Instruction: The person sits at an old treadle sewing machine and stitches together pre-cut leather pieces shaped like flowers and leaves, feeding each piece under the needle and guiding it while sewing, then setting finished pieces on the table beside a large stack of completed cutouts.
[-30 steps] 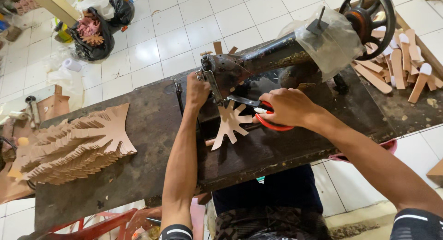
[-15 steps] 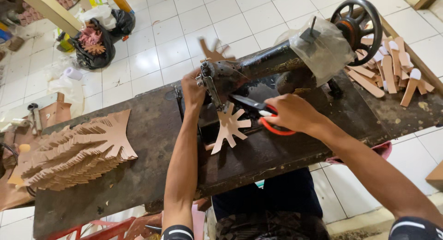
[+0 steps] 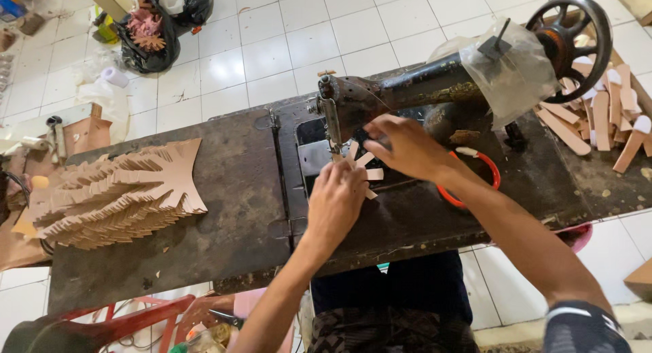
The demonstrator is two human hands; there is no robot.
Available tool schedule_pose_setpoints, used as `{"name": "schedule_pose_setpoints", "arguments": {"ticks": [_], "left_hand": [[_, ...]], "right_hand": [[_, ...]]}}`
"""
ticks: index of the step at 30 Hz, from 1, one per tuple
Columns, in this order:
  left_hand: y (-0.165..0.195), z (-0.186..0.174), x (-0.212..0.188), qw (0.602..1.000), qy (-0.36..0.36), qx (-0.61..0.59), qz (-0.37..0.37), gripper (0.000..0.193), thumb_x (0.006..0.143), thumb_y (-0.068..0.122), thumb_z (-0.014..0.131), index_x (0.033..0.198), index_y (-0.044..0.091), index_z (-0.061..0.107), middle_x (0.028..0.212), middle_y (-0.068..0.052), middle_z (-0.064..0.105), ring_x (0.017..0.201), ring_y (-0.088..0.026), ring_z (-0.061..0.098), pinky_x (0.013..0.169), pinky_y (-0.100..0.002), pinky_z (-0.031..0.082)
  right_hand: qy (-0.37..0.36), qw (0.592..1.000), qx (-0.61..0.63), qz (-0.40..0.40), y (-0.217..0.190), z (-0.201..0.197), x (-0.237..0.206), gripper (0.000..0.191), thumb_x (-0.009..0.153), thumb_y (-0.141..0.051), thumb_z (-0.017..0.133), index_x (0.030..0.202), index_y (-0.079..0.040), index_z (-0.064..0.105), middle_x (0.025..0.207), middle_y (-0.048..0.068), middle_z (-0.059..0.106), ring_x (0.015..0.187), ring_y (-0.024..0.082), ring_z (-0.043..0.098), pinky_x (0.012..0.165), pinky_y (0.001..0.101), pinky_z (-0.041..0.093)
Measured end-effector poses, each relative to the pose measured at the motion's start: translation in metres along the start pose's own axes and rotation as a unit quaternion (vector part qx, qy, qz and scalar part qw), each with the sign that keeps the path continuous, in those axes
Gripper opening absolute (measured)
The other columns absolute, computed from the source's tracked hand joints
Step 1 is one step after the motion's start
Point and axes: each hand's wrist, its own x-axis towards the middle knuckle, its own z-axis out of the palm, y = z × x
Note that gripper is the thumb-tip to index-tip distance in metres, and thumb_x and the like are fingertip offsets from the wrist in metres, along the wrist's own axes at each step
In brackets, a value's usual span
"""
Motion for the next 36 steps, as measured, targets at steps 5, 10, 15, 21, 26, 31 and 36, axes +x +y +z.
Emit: {"name": "schedule_pose_setpoints", "arguments": {"ticks": [5, 10, 15, 21, 26, 31, 36], "left_hand": [[0.004, -0.006, 0.0, 1.0, -0.005, -0.012, -0.028, 0.03, 0.093, 0.018, 0.071, 0.122, 0.009, 0.07, 0.125, -0.017, 0.063, 0.122, -0.038, 0.057, 0.103, -0.045, 0.049], [-0.006, -0.005, 0.007, 0.999, 0.008, -0.024, -0.027, 0.03, 0.092, 0.017, 0.07, 0.121, 0.01, 0.07, 0.126, -0.018, 0.062, 0.122, -0.038, 0.056, 0.103, -0.047, 0.048], [-0.009, 0.001, 0.003, 0.999, 0.019, -0.03, -0.025, 0.025, 0.093, 0.019, 0.071, 0.117, 0.012, 0.073, 0.126, -0.015, 0.063, 0.124, -0.037, 0.057, 0.105, -0.047, 0.047], [-0.028, -0.016, -0.007, 0.998, -0.004, -0.054, 0.015, 0.03, 0.091, 0.028, 0.072, 0.12, 0.021, 0.074, 0.129, -0.009, 0.064, 0.124, -0.033, 0.059, 0.109, -0.045, 0.048], [-0.02, -0.021, -0.029, 0.999, 0.032, -0.004, 0.011, 0.035, 0.09, 0.036, 0.074, 0.122, 0.021, 0.073, 0.133, -0.011, 0.062, 0.128, -0.033, 0.058, 0.108, -0.046, 0.047], [-0.023, -0.013, -0.039, 0.999, 0.027, 0.033, 0.013, 0.037, 0.094, 0.042, 0.07, 0.124, 0.021, 0.073, 0.138, -0.013, 0.061, 0.134, -0.033, 0.058, 0.112, -0.046, 0.048], [-0.026, -0.009, -0.039, 0.999, 0.02, 0.049, 0.009, 0.037, 0.097, 0.047, 0.066, 0.124, 0.023, 0.073, 0.141, -0.013, 0.062, 0.139, -0.033, 0.057, 0.114, -0.047, 0.048]], "right_hand": [[-0.062, 0.994, 0.011, 0.087, 0.036, 0.033, 0.054, 0.034, 0.1, -0.036, 0.067, 0.09, -0.007, 0.08, 0.068, 0.014, 0.07, 0.062, 0.026, 0.065, 0.061, 0.0425, 0.05], [-0.031, 0.996, 0.083, 0.014, 0.041, 0.037, 0.056, 0.026, 0.094, -0.029, 0.065, 0.088, -0.007, 0.079, 0.065, 0.016, 0.066, 0.053, 0.024, 0.06, 0.054, 0.0393, 0.044], [-0.012, 0.989, 0.09, -0.115, 0.029, 0.035, 0.051, 0.019, 0.089, -0.018, 0.07, 0.098, -0.003, 0.075, 0.074, 0.019, 0.068, 0.06, 0.028, 0.065, 0.057, 0.0388, 0.049], [-0.009, 0.992, 0.016, -0.123, 0.013, 0.049, 0.047, 0.029, 0.083, -0.029, 0.08, 0.087, -0.001, 0.074, 0.078, 0.02, 0.07, 0.069, 0.034, 0.066, 0.066, 0.0439, 0.052], [0.024, 0.995, 0.005, -0.101, 0.001, 0.06, 0.042, 0.031, 0.08, -0.031, 0.08, 0.094, -0.004, 0.078, 0.087, 0.017, 0.073, 0.083, 0.034, 0.069, 0.076, 0.0435, 0.055], [0.042, 0.995, -0.002, -0.087, -0.008, 0.063, 0.033, 0.031, 0.081, -0.03, 0.079, 0.101, -0.005, 0.078, 0.097, 0.017, 0.072, 0.089, 0.035, 0.07, 0.078, 0.0432, 0.055], [0.044, 0.995, -0.037, -0.084, -0.014, 0.06, 0.036, 0.033, 0.082, -0.03, 0.077, 0.105, -0.006, 0.077, 0.1, 0.016, 0.072, 0.091, 0.034, 0.071, 0.081, 0.0431, 0.057]]}}
